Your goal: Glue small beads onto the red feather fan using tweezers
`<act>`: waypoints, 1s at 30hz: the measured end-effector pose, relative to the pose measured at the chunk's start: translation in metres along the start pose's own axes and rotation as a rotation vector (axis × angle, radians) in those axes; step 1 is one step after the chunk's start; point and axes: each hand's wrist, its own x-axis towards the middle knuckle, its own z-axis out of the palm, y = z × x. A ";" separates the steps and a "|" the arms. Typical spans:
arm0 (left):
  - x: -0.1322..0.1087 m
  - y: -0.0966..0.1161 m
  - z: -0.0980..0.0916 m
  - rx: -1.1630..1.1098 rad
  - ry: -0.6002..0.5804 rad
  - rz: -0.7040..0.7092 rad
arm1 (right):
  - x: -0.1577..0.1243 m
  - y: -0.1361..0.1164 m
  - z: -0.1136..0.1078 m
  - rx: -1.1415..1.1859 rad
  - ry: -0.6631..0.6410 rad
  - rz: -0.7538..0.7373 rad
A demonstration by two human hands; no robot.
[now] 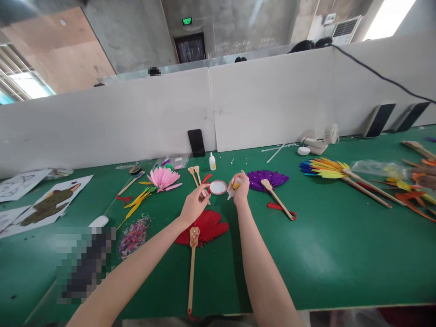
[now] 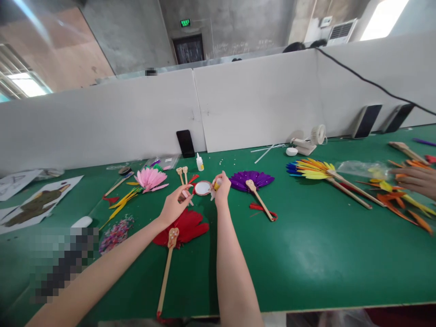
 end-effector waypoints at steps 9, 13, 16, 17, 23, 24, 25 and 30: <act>-0.001 -0.008 0.006 -0.021 -0.056 -0.023 | -0.014 0.009 0.008 -0.178 -0.123 -0.059; 0.001 -0.010 0.003 0.033 -0.066 -0.012 | -0.014 0.012 0.007 -0.207 -0.133 -0.079; 0.004 -0.010 -0.001 0.032 -0.115 -0.038 | -0.011 0.014 0.005 -0.207 -0.103 -0.100; 0.006 -0.010 -0.002 0.022 -0.128 -0.055 | -0.010 0.014 0.003 -0.204 -0.084 -0.109; 0.036 -0.003 0.003 -0.043 -0.104 -0.144 | -0.003 0.011 -0.005 -0.198 0.056 -0.148; 0.042 -0.002 0.007 -0.047 -0.110 -0.147 | -0.002 0.011 -0.006 -0.200 0.071 -0.148; 0.048 -0.001 0.012 -0.051 -0.121 -0.148 | -0.002 0.011 -0.006 -0.203 0.083 -0.148; 0.069 0.000 0.033 -0.048 -0.155 -0.142 | 0.002 0.011 -0.007 -0.215 0.109 -0.136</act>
